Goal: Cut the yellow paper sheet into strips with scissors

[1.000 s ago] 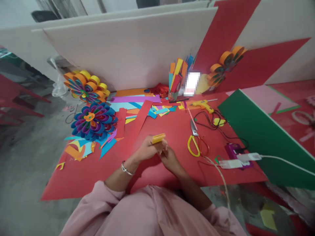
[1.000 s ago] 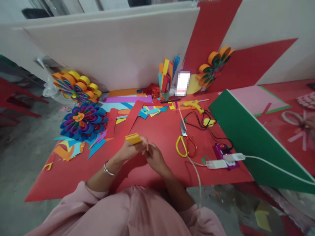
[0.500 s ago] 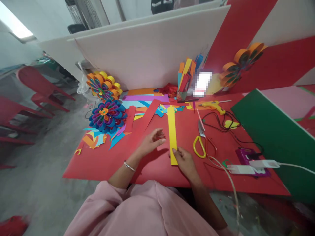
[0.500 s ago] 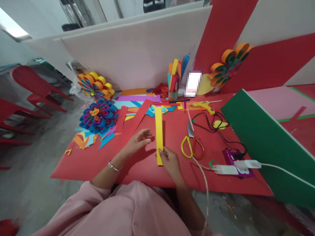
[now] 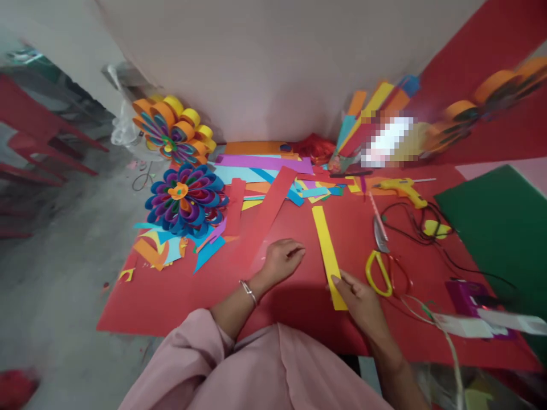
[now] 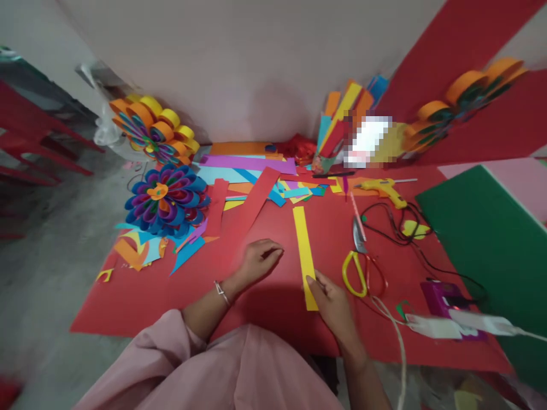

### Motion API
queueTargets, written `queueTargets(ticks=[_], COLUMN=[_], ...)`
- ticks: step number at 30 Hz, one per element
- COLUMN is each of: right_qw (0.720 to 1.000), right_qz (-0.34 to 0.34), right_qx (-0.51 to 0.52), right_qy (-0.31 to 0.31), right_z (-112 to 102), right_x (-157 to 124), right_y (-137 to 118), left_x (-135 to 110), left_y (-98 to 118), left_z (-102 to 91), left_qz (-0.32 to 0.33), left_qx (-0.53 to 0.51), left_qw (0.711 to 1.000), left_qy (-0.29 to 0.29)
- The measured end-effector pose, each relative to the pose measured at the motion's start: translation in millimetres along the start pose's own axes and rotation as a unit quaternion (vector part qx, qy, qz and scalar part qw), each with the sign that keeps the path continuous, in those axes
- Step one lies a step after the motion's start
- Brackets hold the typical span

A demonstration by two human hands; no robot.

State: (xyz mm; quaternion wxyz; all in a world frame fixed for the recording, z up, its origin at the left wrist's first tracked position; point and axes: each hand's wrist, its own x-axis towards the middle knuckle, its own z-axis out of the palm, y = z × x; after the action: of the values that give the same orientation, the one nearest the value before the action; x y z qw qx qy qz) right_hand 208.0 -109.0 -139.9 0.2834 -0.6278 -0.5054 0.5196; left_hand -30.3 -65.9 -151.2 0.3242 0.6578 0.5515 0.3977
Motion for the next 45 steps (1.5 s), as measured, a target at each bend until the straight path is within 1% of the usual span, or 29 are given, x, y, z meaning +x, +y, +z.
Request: queueTargets(ticks=[1, 3, 7, 10, 16, 21, 23, 24, 26, 27, 29, 31, 33, 35, 36, 37, 39, 40, 42, 44, 45], right_qw=[1.0, 1.0, 0.996, 0.995, 0.996, 0.997, 0.997, 0.996, 0.997, 0.998, 0.999, 0.998, 0.995, 0.989, 0.985, 0.981, 0.973, 0.971, 0.972, 0.978, 0.978], right_qz=[0.008, 0.028, 0.024, 0.005, -0.024, -0.036, -0.042, -0.043, -0.044, -0.044, -0.046, -0.048, -0.052, -0.066, -0.077, -0.088, -0.1, -0.104, -0.104, -0.093, -0.079], right_qx=[-0.001, -0.006, 0.021, 0.023, 0.027, 0.028, 0.031, 0.031, 0.026, 0.021, 0.011, 0.0, -0.012, -0.022, -0.024, -0.025, -0.022, -0.015, -0.011, 0.019, 0.031], right_qy=[-0.003, 0.01, 0.077, 0.101, 0.086, 0.066, 0.065, 0.066, 0.055, 0.043, 0.008, -0.033, -0.079, -0.128, -0.151, -0.173, -0.208, -0.216, -0.21, -0.184, -0.191], right_z=[-1.0, -4.0, -10.2, -9.1, -0.5, -0.1, -0.9, -1.8, -4.3, -5.8, -7.9, -6.5, 0.0, 10.3, 16.0, 21.5, 31.8, 37.2, 52.3, 77.7, 95.0], right_x=[-2.6, -8.2, -16.6, -18.5, -19.4, -18.7, -19.3, -19.7, -20.2, -20.1, -19.0, -17.8, -17.9, -19.3, -19.9, -19.8, -15.7, -10.6, 7.1, 34.5, 51.0], right_y=[3.7, 12.5, 25.8, 27.1, 21.1, 19.8, 22.7, 24.6, 28.4, 29.5, 28.8, 23.5, 14.5, 3.4, -2.7, -9.3, -25.4, -35.7, -62.1, -94.8, -112.0], left_x=[0.2, 1.2, 4.2, 3.8, -0.1, -2.9, -7.1, -9.5, -13.9, -15.7, -18.5, -21.3, -24.4, -27.7, -29.4, -31.0, -34.6, -36.8, -42.4, -49.6, -53.6], left_y=[0.3, 1.3, 4.8, 7.6, 8.9, 10.2, 12.2, 13.2, 15.0, 15.8, 18.2, 22.0, 27.1, 32.3, 34.7, 36.7, 39.6, 40.5, 40.8, 39.4, 38.2], left_z=[0.7, 2.5, 5.9, 5.9, 1.8, 2.4, 5.0, 6.8, 11.1, 13.4, 17.9, 22.5, 26.4, 27.1, 25.0, 20.6, 3.3, -9.7, -41.6, -74.9, -89.6], left_qz=[-0.003, -0.009, -0.015, -0.009, 0.007, 0.005, -0.01, -0.024, -0.059, -0.075, -0.103, -0.131, -0.164, -0.192, -0.202, -0.206, -0.194, -0.177, -0.14, -0.123, -0.116], left_qx=[0.005, 0.018, 0.036, 0.037, 0.006, -0.019, -0.057, -0.093, -0.198, -0.257, -0.377, -0.482, -0.554, -0.596, -0.607, -0.614, -0.617, -0.615, -0.614, -0.613, -0.605], left_qw=[1.0, 1.0, 0.999, 0.999, 1.0, 0.999, 0.997, 0.994, 0.975, 0.958, 0.912, 0.856, 0.805, 0.767, 0.757, 0.753, 0.76, 0.768, 0.773, 0.771, 0.771], left_qy=[0.001, 0.002, -0.008, -0.018, -0.017, -0.027, -0.043, -0.054, -0.082, -0.099, -0.124, -0.135, -0.14, -0.139, -0.134, -0.117, -0.058, -0.01, 0.08, 0.124, 0.158])
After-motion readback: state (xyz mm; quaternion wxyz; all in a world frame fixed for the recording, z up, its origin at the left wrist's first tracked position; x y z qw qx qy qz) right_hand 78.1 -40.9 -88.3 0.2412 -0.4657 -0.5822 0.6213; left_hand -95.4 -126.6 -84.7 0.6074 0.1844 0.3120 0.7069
